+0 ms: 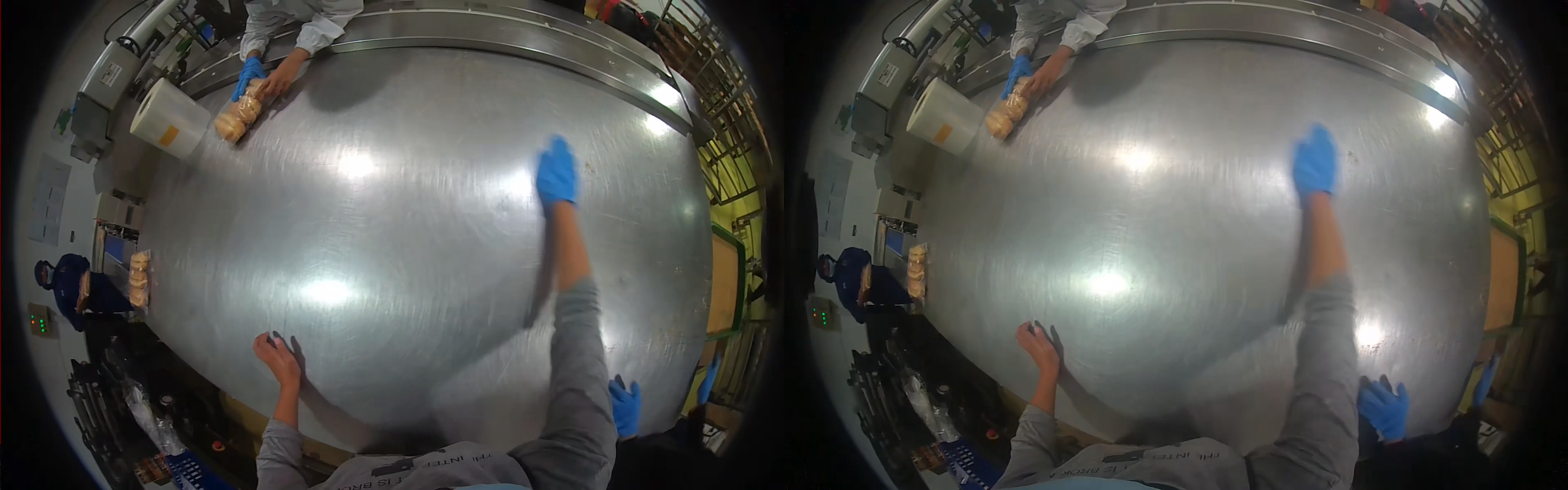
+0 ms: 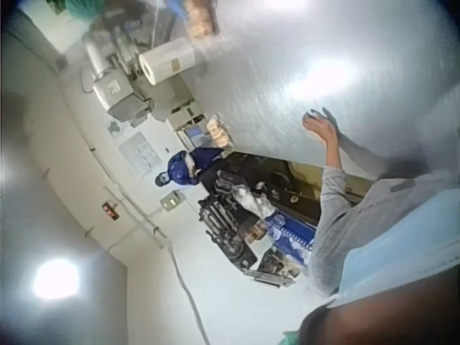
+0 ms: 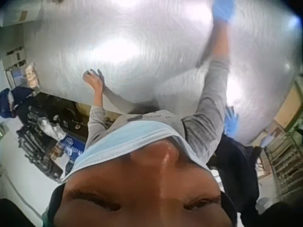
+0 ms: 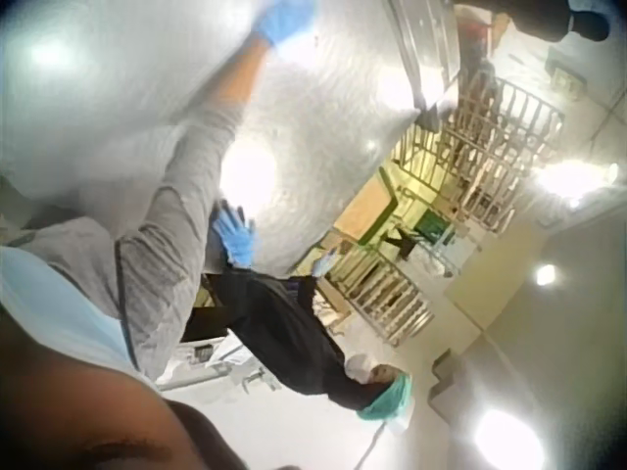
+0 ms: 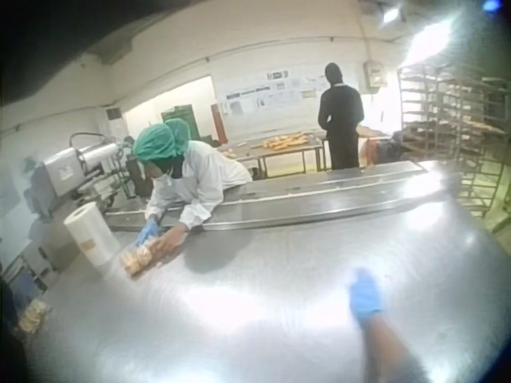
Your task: The person places long bread rolls into clear plastic bags on a stainless steel table. They use a handheld yellow heat sealer to close the bags and then stack the packaged rolls. The person also wipes the table surface with their gloved hands between batches.
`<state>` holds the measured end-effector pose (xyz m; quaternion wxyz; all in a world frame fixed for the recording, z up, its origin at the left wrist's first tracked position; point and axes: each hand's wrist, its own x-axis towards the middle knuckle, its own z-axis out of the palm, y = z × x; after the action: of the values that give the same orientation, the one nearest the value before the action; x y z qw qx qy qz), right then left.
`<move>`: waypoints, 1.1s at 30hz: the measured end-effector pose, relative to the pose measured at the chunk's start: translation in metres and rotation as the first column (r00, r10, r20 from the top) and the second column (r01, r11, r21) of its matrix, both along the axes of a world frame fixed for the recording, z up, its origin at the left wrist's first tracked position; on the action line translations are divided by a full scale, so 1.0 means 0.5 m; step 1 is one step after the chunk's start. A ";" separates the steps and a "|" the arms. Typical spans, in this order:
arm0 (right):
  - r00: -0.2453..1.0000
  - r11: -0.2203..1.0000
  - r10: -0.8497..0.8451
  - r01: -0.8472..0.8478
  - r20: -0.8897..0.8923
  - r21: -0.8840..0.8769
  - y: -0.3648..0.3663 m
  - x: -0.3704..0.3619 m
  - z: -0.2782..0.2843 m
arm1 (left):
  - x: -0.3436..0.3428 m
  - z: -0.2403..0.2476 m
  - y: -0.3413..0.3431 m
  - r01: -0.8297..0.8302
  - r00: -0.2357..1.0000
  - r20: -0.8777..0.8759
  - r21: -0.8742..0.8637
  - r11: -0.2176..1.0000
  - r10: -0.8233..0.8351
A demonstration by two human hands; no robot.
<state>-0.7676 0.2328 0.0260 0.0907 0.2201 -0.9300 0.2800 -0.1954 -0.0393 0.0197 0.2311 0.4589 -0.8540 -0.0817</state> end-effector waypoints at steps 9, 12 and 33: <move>0.715 0.632 -0.426 0.674 -0.554 0.384 0.820 -0.008 -0.037 | -0.034 -0.004 0.001 0.008 0.998 0.056 -0.033 0.999 -0.006; 0.881 0.865 -0.291 0.409 -0.374 0.290 0.458 0.027 -0.003 | -0.029 0.002 0.002 0.003 0.998 0.055 -0.034 0.999 -0.001; 0.834 0.808 0.544 -0.549 -0.086 -0.214 -0.884 0.151 -0.041 | -0.019 0.007 -0.016 -0.037 0.991 0.133 0.087 0.995 0.025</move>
<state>-0.6919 -0.2091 0.0055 0.0408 0.4691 -0.7875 0.3977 -0.2047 -0.0475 0.0230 0.1547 0.4866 -0.8555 -0.0858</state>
